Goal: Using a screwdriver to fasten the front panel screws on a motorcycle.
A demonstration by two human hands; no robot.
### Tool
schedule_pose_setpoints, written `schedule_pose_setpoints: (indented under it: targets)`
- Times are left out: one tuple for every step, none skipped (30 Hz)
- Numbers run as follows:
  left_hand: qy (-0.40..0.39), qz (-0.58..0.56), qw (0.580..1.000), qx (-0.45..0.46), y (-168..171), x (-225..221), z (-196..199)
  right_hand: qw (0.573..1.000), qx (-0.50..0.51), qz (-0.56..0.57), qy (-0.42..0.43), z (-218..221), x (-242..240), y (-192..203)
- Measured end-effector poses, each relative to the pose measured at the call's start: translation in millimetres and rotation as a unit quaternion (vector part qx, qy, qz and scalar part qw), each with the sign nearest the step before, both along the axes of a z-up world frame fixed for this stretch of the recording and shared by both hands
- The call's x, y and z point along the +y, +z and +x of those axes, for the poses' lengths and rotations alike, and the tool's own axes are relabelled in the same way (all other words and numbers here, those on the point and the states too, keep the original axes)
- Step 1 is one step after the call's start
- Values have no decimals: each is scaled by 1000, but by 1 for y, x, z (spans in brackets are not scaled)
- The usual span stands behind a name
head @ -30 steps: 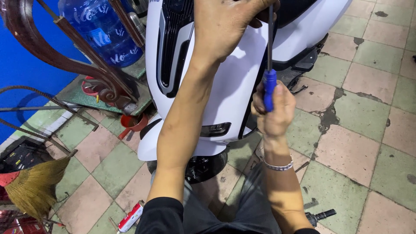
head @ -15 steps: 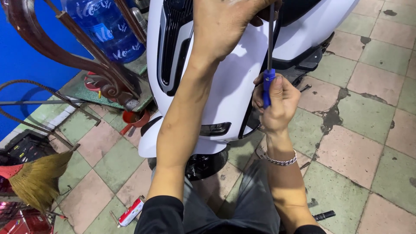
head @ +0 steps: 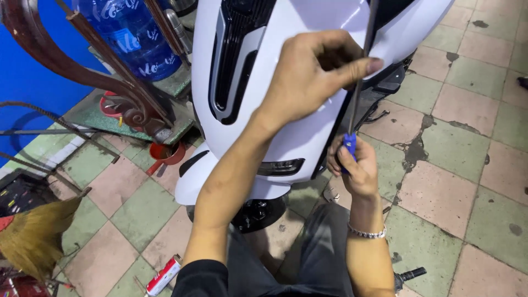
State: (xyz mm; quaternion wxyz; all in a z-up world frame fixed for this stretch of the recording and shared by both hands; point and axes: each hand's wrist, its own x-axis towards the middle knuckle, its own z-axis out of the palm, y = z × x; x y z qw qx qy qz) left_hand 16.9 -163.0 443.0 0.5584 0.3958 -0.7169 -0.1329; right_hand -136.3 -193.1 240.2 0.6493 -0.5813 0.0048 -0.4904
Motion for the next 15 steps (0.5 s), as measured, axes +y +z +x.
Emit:
schedule_pose_setpoints:
  targets:
    - [-9, -7, 1000, 9, -2, 2, 2, 999, -14, 29, -4, 2, 5, 0]
    - [-18, -11, 1000, 18, -4, 4, 4, 998, -29, 60, -10, 4, 11, 0]
    - [-23, -10, 1000, 18, -6, 4, 8, 998, -29, 61, -14, 5, 15, 2]
    - [-36, -1, 999, 5, -6, 4, 13, 998, -9, 69, -5, 7, 21, 7]
    - [-50, 7, 999, -8, -2, 4, 18, 997, 12, 77, 3, 10, 26, 16]
    - [-53, 13, 998, -6, -10, 1, 20, 996, 13, 83, 0, 10, 30, 9]
    - [-47, 75, 996, 6, -14, -2, 22, 993, 37, 108, -38, 11, 35, 5]
    - [-41, 140, 989, 20, -15, -3, 23, 986, 63, 137, -75, 10, 44, 5]
    - [-44, 150, 987, 23, -13, 3, 25, 984, 66, 147, -77, 7, 57, 12]
    - [-62, 217, 974, -3, -9, 7, 28, 970, 123, 193, -82, 4, 67, 20]
    - [-80, 282, 956, -30, -4, 13, 29, 951, 180, 239, -85, 1, 79, 29]
    - [-83, 290, 953, -26, -2, 19, 28, 948, 183, 248, -86, -2, 91, 45]
    - [-69, 329, 941, -24, 0, 27, 25, 914, 270, 276, -124, -5, 105, 61]
    - [-55, 366, 929, -24, 3, 33, 22, 872, 352, 300, -159, -9, 115, 77]
    - [-57, 373, 926, -22, 5, 35, 25, 869, 354, 306, -157, -15, 121, 87]
